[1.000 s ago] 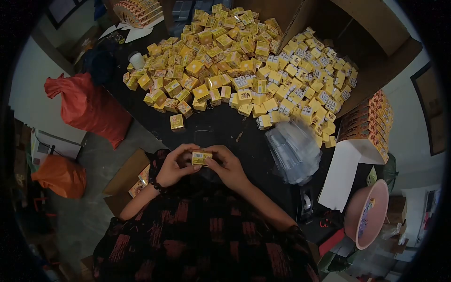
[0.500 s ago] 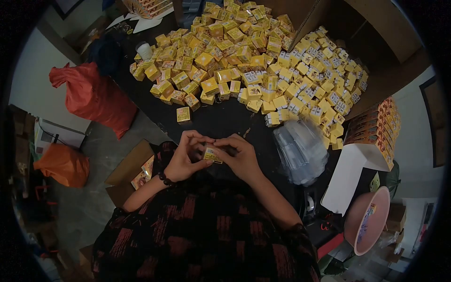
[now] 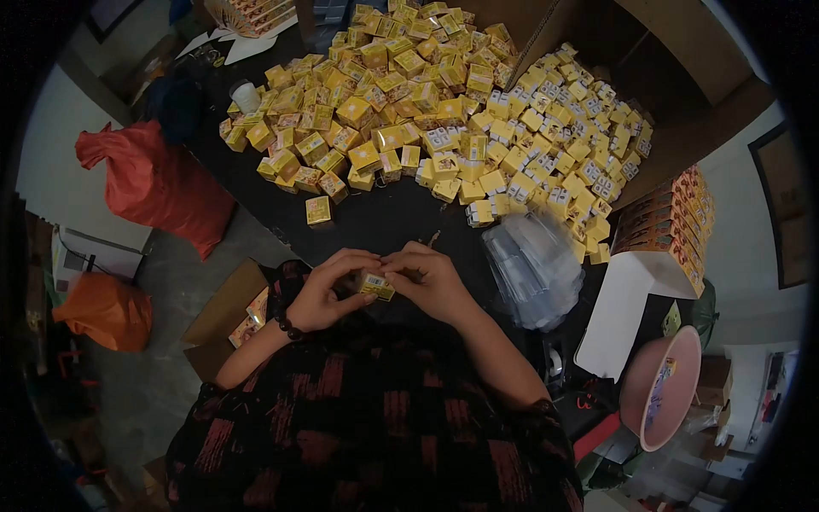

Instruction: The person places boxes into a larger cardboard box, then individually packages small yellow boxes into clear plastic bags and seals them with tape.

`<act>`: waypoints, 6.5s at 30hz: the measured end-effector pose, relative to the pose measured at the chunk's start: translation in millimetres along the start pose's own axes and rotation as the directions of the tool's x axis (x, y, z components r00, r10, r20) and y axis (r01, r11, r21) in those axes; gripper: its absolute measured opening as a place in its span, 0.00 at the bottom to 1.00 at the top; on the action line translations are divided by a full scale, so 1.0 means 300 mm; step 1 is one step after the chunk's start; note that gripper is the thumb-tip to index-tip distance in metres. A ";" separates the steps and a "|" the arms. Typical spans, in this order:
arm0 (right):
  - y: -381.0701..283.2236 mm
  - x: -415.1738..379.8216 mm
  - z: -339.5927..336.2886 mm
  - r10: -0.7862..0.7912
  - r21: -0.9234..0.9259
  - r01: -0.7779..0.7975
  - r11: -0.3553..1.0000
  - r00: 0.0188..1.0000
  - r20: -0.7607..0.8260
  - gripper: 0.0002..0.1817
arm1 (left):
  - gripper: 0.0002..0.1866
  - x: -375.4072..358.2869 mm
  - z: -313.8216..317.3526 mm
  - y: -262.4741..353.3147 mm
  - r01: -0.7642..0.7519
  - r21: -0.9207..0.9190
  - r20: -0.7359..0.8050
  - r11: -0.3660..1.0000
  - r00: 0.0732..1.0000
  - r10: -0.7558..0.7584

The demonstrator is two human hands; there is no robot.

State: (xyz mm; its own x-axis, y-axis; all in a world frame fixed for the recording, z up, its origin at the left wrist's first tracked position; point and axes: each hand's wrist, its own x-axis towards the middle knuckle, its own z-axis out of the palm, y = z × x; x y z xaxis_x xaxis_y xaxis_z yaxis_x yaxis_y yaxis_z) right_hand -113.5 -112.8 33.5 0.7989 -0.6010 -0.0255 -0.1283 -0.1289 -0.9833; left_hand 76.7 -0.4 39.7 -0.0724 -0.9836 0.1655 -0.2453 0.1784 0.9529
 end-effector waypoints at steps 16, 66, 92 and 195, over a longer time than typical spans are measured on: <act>0.139 0.217 -0.557 -0.133 -0.929 -0.041 0.368 0.986 -0.096 0.25 | 0.32 -0.134 -0.156 -0.164 0.525 -0.557 0.429 0.644 0.845 -0.318; -0.103 0.008 0.064 -0.408 -0.411 0.346 0.844 0.910 -0.071 0.08 | 0.43 -0.064 0.014 -0.091 0.153 -0.424 0.175 0.893 0.981 -0.085; -0.007 -0.064 0.129 -0.300 0.046 0.310 0.950 0.942 -0.150 0.06 | 0.32 -0.105 0.055 -0.114 0.499 -0.795 0.441 0.346 0.866 -0.235; 0.227 0.147 -0.022 0.159 -0.024 -0.179 0.984 0.923 -0.349 0.07 | 0.31 0.091 0.073 -0.263 0.364 -0.626 0.185 0.690 0.928 -0.322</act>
State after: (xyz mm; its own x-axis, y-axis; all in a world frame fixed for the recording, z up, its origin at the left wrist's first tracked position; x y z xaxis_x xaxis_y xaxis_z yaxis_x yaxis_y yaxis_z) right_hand -91.0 -153.3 -33.4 0.5121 -0.8509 -0.1173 -0.2831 -0.0382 -0.9583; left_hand 73.0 -40.7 -36.5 -0.1668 -0.9654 -0.2004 0.4098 -0.2528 0.8764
